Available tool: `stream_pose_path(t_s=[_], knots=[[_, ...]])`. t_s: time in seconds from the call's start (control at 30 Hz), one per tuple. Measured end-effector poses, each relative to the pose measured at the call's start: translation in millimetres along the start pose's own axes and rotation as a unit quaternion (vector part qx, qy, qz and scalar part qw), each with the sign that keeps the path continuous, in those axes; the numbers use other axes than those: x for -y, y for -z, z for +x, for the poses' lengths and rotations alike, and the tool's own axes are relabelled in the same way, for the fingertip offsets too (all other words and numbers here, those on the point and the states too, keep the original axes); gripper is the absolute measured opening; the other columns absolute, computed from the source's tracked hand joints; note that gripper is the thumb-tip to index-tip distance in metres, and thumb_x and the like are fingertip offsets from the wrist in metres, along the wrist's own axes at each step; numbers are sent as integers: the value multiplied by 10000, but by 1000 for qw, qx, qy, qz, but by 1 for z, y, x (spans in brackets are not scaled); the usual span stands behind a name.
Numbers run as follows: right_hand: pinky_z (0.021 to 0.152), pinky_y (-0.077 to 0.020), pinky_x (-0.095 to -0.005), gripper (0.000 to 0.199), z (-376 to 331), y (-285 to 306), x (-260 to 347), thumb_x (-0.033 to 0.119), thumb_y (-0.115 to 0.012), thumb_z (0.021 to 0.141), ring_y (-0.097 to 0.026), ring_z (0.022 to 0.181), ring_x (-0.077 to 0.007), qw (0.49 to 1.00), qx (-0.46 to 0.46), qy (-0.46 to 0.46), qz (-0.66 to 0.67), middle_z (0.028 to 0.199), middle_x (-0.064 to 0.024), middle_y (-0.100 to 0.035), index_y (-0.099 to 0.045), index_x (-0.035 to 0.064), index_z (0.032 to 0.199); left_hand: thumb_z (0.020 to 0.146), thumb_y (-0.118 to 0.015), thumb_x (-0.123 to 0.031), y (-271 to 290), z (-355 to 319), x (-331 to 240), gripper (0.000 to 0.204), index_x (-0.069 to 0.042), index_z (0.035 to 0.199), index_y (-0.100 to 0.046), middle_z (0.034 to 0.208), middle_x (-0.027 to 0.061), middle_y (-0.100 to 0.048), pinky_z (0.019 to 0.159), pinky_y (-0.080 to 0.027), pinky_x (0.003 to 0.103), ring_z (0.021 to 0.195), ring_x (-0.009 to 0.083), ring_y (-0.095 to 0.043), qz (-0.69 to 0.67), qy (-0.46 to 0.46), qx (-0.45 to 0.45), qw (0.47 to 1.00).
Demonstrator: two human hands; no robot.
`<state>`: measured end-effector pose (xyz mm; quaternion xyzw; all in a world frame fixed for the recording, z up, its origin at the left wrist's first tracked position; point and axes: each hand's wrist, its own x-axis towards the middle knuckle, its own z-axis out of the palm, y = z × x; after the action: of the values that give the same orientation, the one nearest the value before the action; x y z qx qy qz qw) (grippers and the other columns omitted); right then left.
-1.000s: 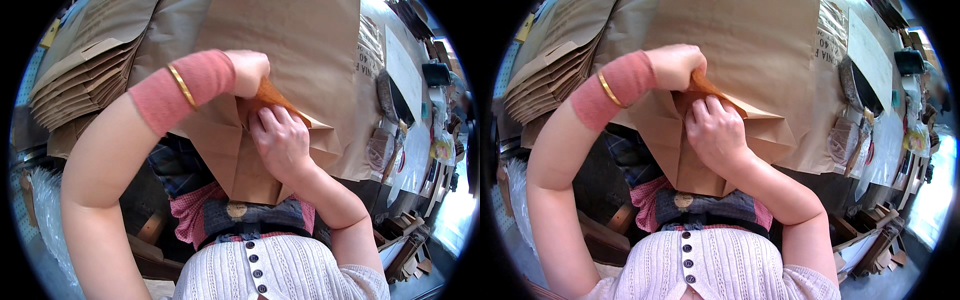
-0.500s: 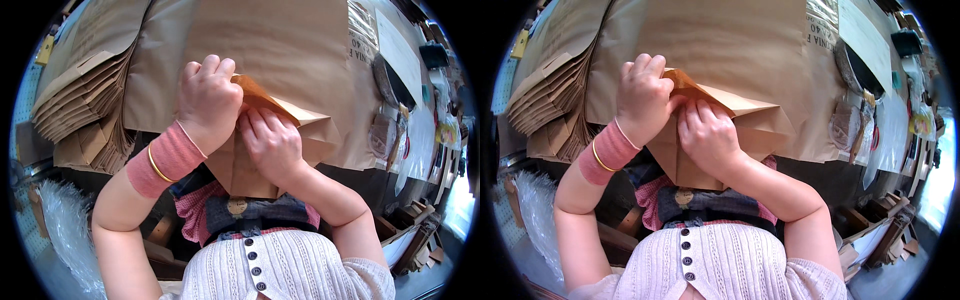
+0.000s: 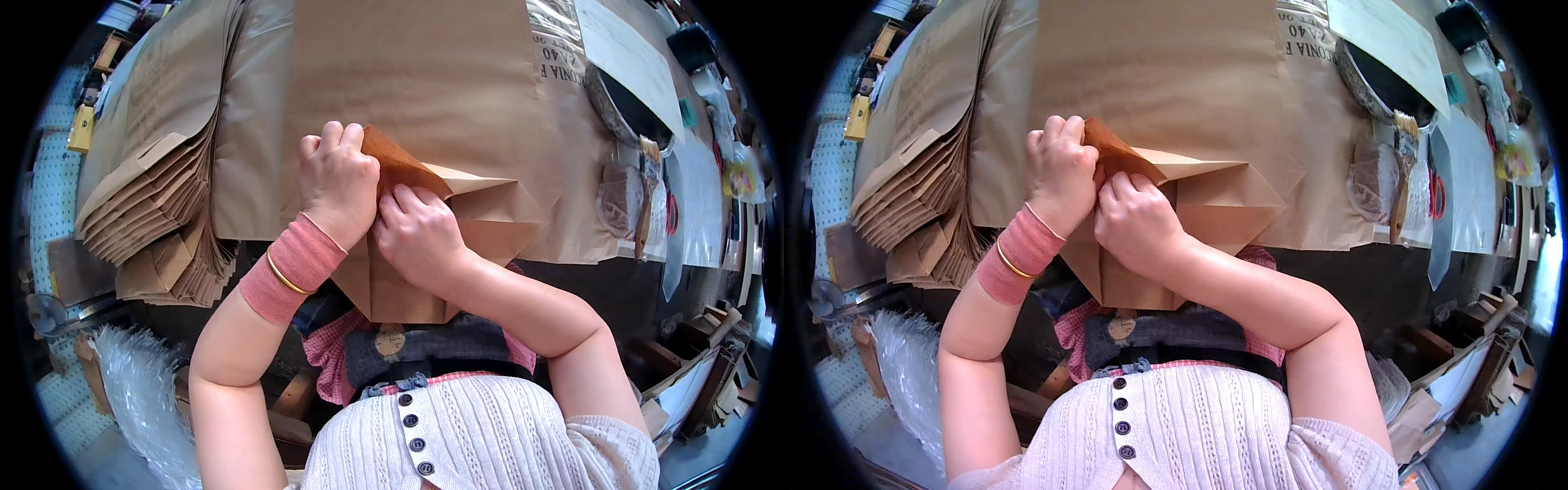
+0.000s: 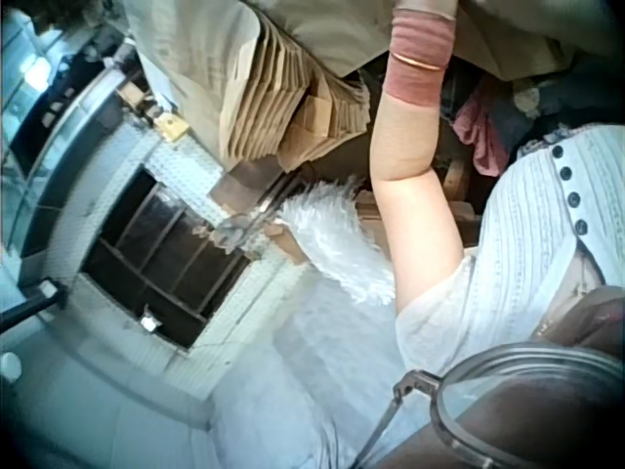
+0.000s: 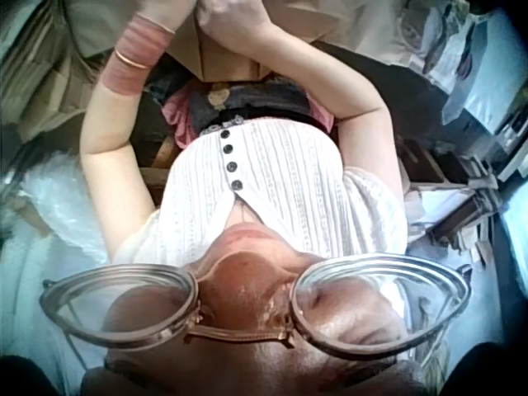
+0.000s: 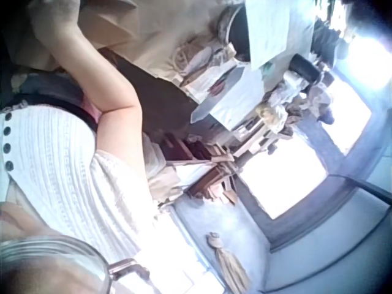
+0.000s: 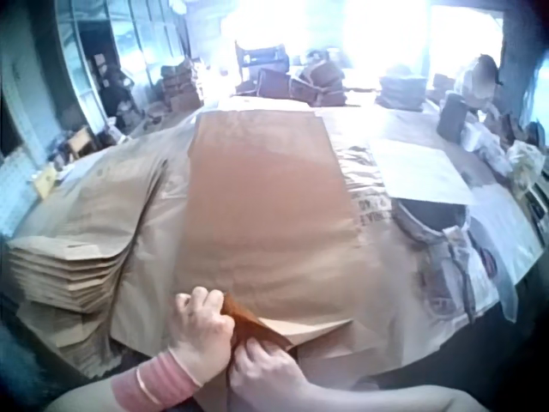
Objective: The person folds the top flaps of brown paper bags to seal them. They use a brush to apply a substance to the flaps before folding and pressing them down. The person handles the bags one at a time, repeating the folding and sealing process.
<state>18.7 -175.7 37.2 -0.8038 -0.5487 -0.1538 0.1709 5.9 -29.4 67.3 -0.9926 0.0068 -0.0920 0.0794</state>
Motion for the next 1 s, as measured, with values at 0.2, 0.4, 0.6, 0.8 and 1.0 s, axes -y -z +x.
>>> stream_pose_path(t_s=[0.2, 0.4, 0.6, 0.8, 1.0], knots=[[720, -461, -325, 181, -4, -5, -1, 164, -617, 704, -573, 821, -231, 1000, 19, 5, -14, 784, -81, -612, -713, 24, 766, 670, -713, -164, 3, 5, 3, 86, -84, 699, -726, 971, 46, -596, 847, -391, 385, 1020, 232, -506, 6, -23, 42, 999], [722, -463, -325, 153, -1, -1, -2, 170, -621, 709, -575, 827, -227, 997, 72, 8, -11, 787, -71, -623, -720, 58, 747, 731, -646, -137, -12, 6, -4, 111, -114, 762, -750, 1039, 19, -605, 896, -368, 372, 1081, 217, -487, 54, -15, 48, 997], [729, -466, -323, 153, -5, -1, -4, 174, -618, 707, -578, 830, -227, 1000, 22, 4, -12, 778, -72, -619, -713, 60, 744, 699, -727, -102, 8, -4, 16, 320, -67, 1008, -652, 1005, 74, -609, 839, -439, 412, 1006, 268, -546, -135, -22, -159, 978], [748, -505, -313, 204, -4, 7, -2, 174, -603, 680, -595, 882, -209, 999, 30, 2, -14, 882, -79, -610, -670, 37, 816, 622, -793, -119, -3, 39, 50, 350, -19, 943, -695, 866, 157, -699, 771, -528, 424, 866, 325, -669, -276, 63, 177, 943], [705, -475, -315, 157, 3, 10, -1, 160, -612, 697, -576, 829, -212, 999, 42, -1, -18, 805, -70, -594, -667, 44, 788, 657, -733, -53, 5, 75, 48, 183, -18, 836, -728, 849, 208, -696, 739, -540, 409, 830, 342, -688, -217, 8, 368, 904]])
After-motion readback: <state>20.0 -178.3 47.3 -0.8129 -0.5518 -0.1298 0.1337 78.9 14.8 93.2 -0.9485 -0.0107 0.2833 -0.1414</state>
